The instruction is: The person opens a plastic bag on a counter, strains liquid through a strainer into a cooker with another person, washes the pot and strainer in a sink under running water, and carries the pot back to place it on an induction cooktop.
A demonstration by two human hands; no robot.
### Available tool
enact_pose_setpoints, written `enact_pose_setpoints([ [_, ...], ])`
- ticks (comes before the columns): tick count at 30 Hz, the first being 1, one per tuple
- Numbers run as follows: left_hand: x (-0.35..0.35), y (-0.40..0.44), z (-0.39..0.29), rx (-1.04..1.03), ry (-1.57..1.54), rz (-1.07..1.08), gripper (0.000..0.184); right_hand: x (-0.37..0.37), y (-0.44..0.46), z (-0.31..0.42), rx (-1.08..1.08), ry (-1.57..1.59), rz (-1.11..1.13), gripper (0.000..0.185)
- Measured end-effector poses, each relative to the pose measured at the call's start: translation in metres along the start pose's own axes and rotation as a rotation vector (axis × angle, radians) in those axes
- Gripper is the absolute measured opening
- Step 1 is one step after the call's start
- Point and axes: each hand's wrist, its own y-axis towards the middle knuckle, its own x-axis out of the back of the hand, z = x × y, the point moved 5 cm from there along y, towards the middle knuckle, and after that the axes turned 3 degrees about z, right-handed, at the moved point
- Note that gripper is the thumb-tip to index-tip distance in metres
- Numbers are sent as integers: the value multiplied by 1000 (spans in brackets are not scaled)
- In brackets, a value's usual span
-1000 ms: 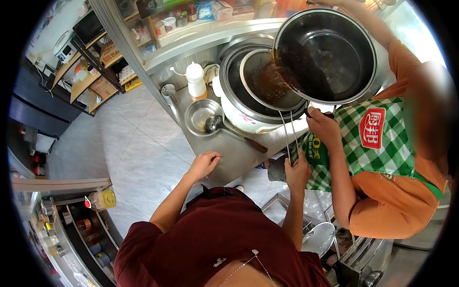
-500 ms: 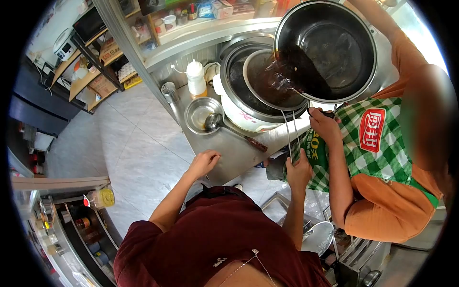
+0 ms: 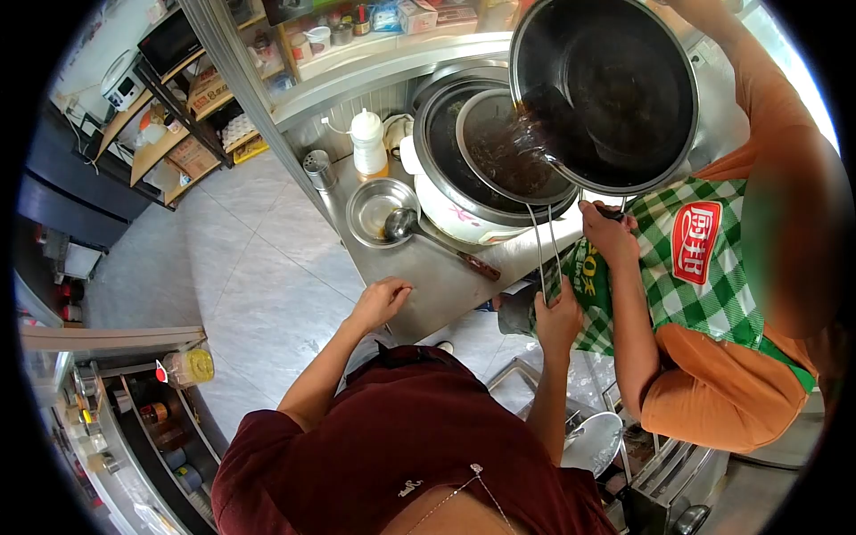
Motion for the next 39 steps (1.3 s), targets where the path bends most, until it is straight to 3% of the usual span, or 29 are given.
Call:
enact_pose_setpoints([
  [39, 7, -11, -9, 6, 3, 0, 17, -1, -12, 8, 5, 57, -28, 46],
])
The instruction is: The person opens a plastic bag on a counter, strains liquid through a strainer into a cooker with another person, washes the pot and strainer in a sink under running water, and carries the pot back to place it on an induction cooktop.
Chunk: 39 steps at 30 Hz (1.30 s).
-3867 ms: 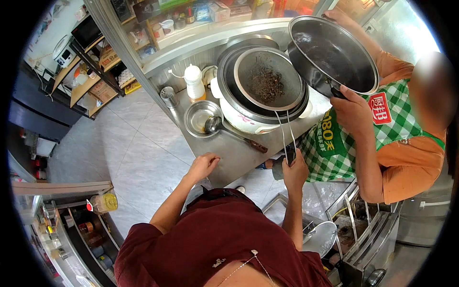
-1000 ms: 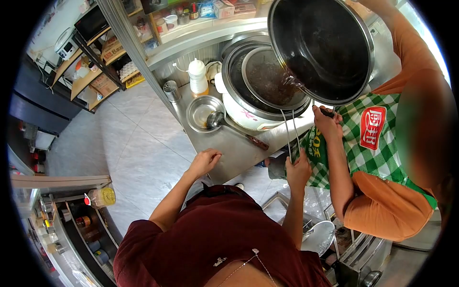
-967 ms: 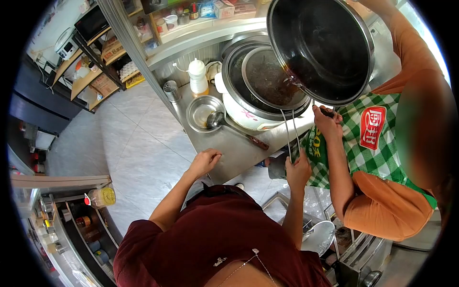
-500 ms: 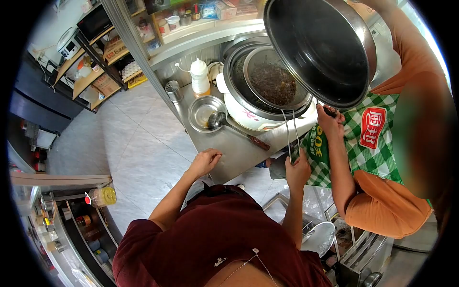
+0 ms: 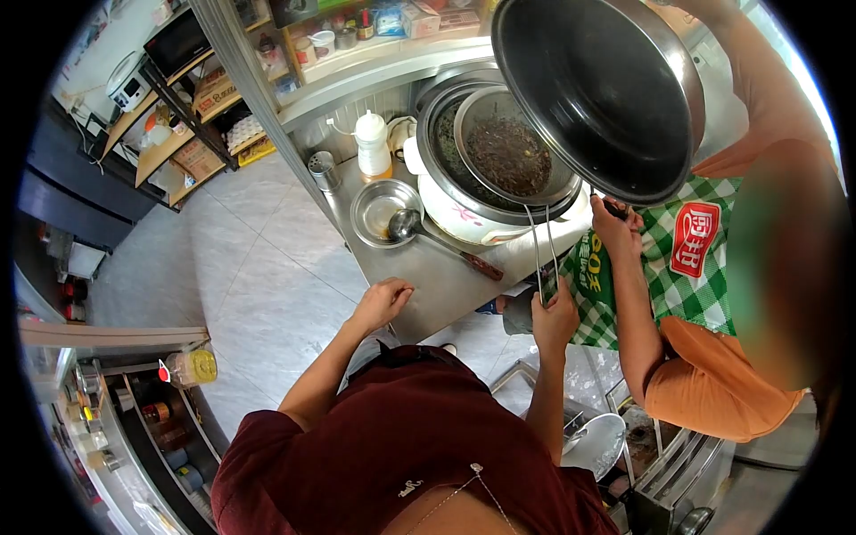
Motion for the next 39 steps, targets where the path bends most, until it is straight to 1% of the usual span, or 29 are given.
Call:
enact_pose_setpoints([
  [5, -1, -1, 2, 6, -3, 1, 17, -1, -1, -3, 7, -6, -7, 47],
  [12, -5, -1, 1, 3, -11, 2, 17, -5, -3, -8, 72, 25, -35, 51],
  [27, -6, -11, 3, 21, 3, -17, 18, -6, -12, -3, 98, 102, -39, 56],
  [32, -11, -10, 3, -27, 15, -34, 18, -10, -19, -14, 101, 93, -73, 56],
  [36, -18, -11, 6, -48, 15, -44, 18, -6, -23, -14, 54, 92, -53, 56],
  [37, -19, -12, 6, -47, 15, -41, 18, -12, -23, -20, 61, 132, -63, 57],
  [38, -20, -12, 8, -48, 16, -39, 18, -10, -24, -18, 26, 110, -30, 56],
  [39, -20, -11, 7, -52, 10, -48, 18, -14, -24, -21, 82, 107, -102, 56],
])
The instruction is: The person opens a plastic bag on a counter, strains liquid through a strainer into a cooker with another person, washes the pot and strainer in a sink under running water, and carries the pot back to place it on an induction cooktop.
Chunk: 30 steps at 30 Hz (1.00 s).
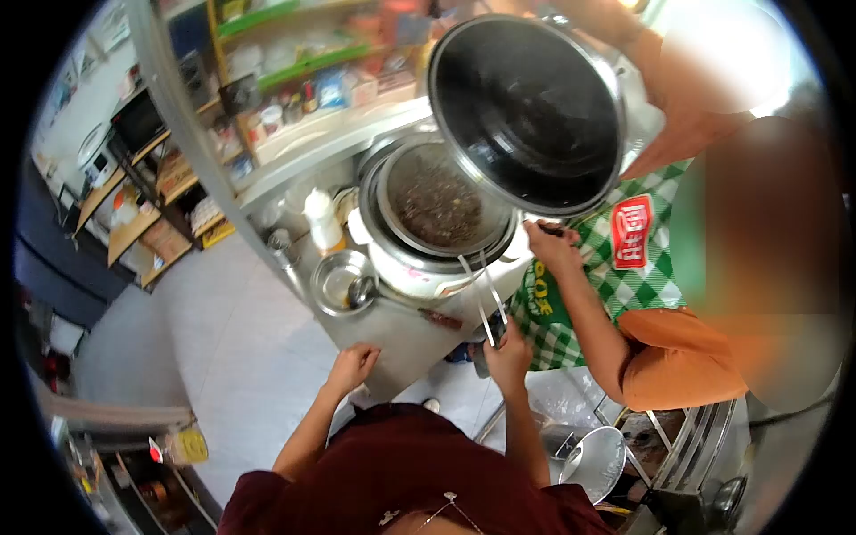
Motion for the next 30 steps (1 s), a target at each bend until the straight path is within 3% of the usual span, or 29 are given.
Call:
enact_pose_setpoints([
  [1, -1, -1, -1, -10, -7, -6, 18, -5, -2, -7, 57, -7, -75, 56],
  [5, -4, 3, 2, 40, 72, 84, 17, -13, -4, -11, 50, 18, -32, 55],
  [8, -10, 3, 10, 11, -44, 29, 18, -17, -2, -13, 11, 25, -1, 56],
  [13, -9, 4, 11, 15, 44, 34, 18, -22, -4, -9, -17, 27, 38, 55],
  [19, -13, 3, 13, 8, 2, 23, 16, -25, -5, -9, 51, 128, -123, 46],
  [30, -37, 11, 42, 32, 4, 75, 16, -68, -4, -38, -20, 215, -76, 48],
])
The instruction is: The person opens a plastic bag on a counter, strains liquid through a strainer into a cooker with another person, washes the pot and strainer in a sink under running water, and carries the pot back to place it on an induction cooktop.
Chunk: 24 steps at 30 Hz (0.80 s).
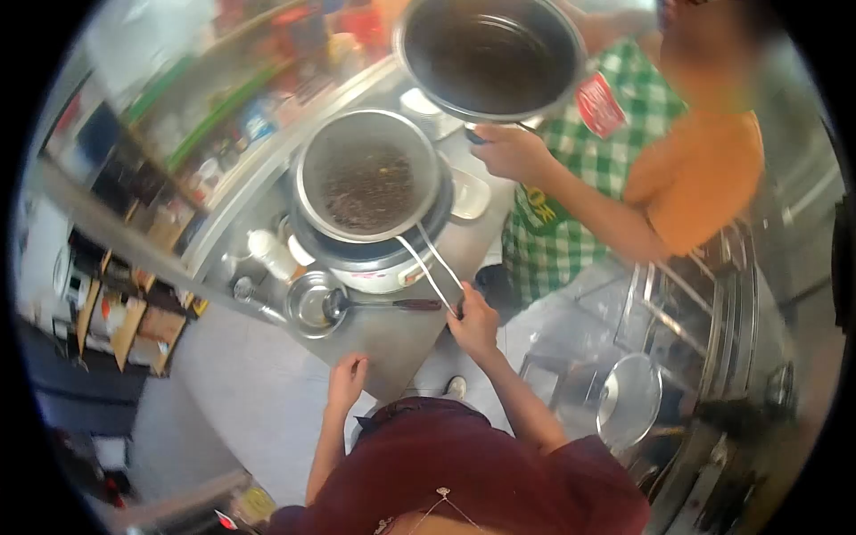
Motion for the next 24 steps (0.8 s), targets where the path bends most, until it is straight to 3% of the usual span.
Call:
enact_pose_setpoints([
  [9, -15, 8, -15, 47, 23, 124, 20, 0, -12, -6, -43, 20, -2, 45],
  [14, -27, 19, -17, -42, 96, 180, 20, -1, -14, -4, -37, 20, -72, 44],
  [21, -38, 21, -28, -57, 125, 215, 22, -6, -4, -15, -159, 74, 96, 39],
  [22, -40, 18, -13, 47, -18, 218, 22, -6, 0, -19, -231, 52, 232, 39],
  [23, -45, 19, 4, 134, -170, 218, 23, -8, 0, -22, -93, 77, 134, 35],
  [24, -45, 20, 13, 199, -324, 218, 23, -6, 2, -23, -126, 80, 206, 37],
])
